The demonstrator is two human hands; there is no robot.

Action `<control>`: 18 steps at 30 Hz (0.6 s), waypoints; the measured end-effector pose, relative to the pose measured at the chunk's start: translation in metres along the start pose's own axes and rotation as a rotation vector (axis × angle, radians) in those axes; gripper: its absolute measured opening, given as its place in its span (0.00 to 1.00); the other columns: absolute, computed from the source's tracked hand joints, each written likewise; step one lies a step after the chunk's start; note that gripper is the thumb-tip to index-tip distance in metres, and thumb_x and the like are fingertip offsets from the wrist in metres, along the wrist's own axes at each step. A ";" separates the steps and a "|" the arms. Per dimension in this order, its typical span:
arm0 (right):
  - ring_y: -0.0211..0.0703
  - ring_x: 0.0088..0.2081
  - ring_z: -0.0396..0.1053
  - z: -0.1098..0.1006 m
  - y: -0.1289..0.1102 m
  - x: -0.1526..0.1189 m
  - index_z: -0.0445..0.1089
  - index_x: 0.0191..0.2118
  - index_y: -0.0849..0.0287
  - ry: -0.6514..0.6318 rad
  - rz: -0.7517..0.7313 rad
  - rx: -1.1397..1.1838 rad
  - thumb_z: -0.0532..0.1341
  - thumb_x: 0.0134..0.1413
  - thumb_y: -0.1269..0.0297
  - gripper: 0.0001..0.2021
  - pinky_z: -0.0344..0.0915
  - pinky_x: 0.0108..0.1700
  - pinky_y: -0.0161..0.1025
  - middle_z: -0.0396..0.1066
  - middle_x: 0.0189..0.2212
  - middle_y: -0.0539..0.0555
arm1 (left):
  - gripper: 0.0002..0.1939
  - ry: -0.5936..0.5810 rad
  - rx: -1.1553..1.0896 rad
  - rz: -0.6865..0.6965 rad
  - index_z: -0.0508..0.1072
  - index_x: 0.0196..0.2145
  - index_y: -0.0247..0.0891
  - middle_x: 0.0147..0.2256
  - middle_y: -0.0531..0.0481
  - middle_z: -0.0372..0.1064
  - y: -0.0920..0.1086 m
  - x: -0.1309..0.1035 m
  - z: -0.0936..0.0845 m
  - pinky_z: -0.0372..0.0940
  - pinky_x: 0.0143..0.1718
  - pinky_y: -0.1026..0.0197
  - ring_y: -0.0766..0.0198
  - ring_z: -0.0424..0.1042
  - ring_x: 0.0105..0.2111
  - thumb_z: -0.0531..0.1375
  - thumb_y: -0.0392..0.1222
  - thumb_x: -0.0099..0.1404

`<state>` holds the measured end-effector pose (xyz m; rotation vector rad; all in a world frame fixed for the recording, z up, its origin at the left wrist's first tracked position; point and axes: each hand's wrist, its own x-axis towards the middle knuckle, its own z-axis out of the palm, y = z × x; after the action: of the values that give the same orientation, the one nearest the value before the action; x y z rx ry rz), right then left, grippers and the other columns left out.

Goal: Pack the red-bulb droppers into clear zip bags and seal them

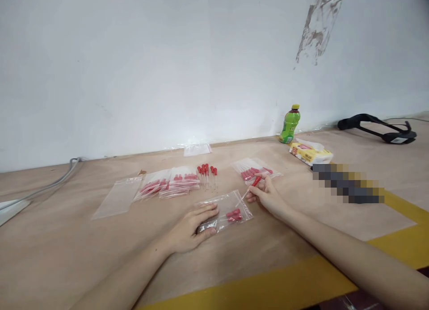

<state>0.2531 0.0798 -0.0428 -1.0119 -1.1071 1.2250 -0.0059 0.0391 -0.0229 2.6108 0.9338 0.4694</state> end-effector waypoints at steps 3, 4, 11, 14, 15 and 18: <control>0.36 0.26 0.70 -0.008 -0.001 0.003 0.50 0.38 0.54 -0.053 0.106 0.070 0.60 0.43 0.62 0.18 0.68 0.32 0.38 0.65 0.24 0.45 | 0.24 0.003 -0.004 -0.004 0.55 0.56 0.43 0.56 0.47 0.54 0.000 0.000 0.000 0.53 0.54 0.51 0.57 0.55 0.55 0.52 0.47 0.64; 0.36 0.26 0.70 -0.011 -0.001 0.004 0.52 0.37 0.54 -0.094 0.145 0.056 0.60 0.44 0.62 0.16 0.67 0.33 0.38 0.66 0.24 0.46 | 0.25 0.002 -0.007 -0.009 0.53 0.57 0.43 0.56 0.48 0.54 0.000 -0.001 0.000 0.53 0.54 0.51 0.57 0.54 0.55 0.52 0.46 0.64; 0.29 0.18 0.57 -0.032 -0.011 0.014 0.62 0.33 0.61 -0.231 0.116 -0.396 0.62 0.40 0.57 0.15 0.53 0.19 0.29 0.61 0.18 0.45 | 0.29 -0.005 0.003 -0.038 0.45 0.59 0.44 0.58 0.48 0.49 0.000 -0.003 -0.001 0.53 0.54 0.51 0.57 0.53 0.55 0.51 0.47 0.64; 0.29 0.18 0.54 -0.032 -0.012 0.015 0.65 0.32 0.62 -0.233 0.042 -0.490 0.61 0.41 0.54 0.16 0.50 0.20 0.30 0.60 0.17 0.44 | 0.28 -0.007 0.008 -0.036 0.46 0.59 0.45 0.58 0.48 0.49 0.000 -0.003 -0.001 0.53 0.54 0.50 0.56 0.53 0.55 0.51 0.47 0.64; 0.29 0.19 0.54 -0.031 -0.012 0.014 0.66 0.32 0.62 -0.253 0.008 -0.515 0.61 0.40 0.54 0.16 0.50 0.21 0.30 0.61 0.18 0.45 | 0.28 -0.009 0.008 -0.038 0.45 0.59 0.45 0.58 0.49 0.49 0.000 -0.003 -0.001 0.52 0.54 0.51 0.56 0.53 0.55 0.51 0.47 0.64; 0.31 0.21 0.56 -0.023 -0.009 0.011 0.69 0.31 0.62 -0.339 -0.105 -0.597 0.62 0.40 0.55 0.15 0.52 0.24 0.31 0.64 0.21 0.48 | 0.29 -0.014 0.007 -0.054 0.45 0.59 0.45 0.58 0.49 0.50 0.001 -0.003 -0.001 0.53 0.54 0.51 0.57 0.53 0.55 0.51 0.47 0.64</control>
<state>0.2777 0.0904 -0.0370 -1.1880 -1.8388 1.0198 -0.0082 0.0369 -0.0223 2.5844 0.9997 0.4342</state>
